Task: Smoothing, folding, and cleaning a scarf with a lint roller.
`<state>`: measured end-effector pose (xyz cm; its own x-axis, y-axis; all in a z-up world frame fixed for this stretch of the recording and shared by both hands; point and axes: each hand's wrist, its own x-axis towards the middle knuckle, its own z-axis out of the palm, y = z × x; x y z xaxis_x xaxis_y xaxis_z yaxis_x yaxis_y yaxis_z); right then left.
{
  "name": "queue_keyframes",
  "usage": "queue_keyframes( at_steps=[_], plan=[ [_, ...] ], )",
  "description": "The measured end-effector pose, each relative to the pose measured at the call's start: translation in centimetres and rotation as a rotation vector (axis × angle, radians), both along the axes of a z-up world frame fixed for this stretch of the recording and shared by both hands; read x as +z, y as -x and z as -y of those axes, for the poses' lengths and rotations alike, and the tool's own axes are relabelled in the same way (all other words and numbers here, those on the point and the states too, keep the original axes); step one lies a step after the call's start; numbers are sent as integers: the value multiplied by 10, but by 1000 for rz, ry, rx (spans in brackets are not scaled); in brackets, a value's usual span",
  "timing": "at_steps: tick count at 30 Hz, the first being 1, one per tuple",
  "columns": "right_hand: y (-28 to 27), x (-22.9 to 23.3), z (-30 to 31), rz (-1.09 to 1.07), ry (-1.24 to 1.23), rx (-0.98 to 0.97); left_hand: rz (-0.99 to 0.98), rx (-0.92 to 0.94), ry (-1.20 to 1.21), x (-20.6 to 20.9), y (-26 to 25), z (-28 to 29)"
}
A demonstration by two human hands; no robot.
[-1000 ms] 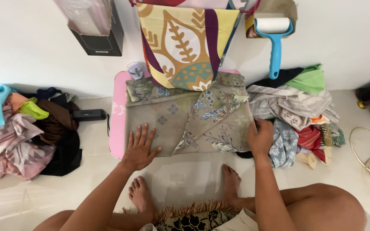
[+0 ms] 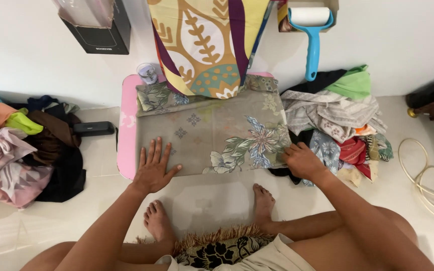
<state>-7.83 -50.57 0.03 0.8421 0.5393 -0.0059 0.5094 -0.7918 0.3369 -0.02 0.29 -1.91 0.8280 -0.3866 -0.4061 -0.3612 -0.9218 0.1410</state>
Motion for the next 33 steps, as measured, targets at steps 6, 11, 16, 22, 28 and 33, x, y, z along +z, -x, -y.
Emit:
queue_keyframes(
  at_steps=[6,11,16,22,28,33],
  plan=[
    [6,6,-3,-183,45,-228,77,55,23,-5,12,-11],
    [1,20,-3,-346,10,-383,237,-72,-55,-18,23,-27],
    [10,13,-38,-220,-18,-224,513,-252,-257,-40,23,-37],
    [25,-1,-63,-267,256,-265,556,-234,-257,-48,31,-41],
    [17,-1,-50,-150,80,-278,700,-163,69,-23,36,-29],
    [-15,23,-113,-210,-415,-188,503,-155,125,19,-1,-11]
  ],
)
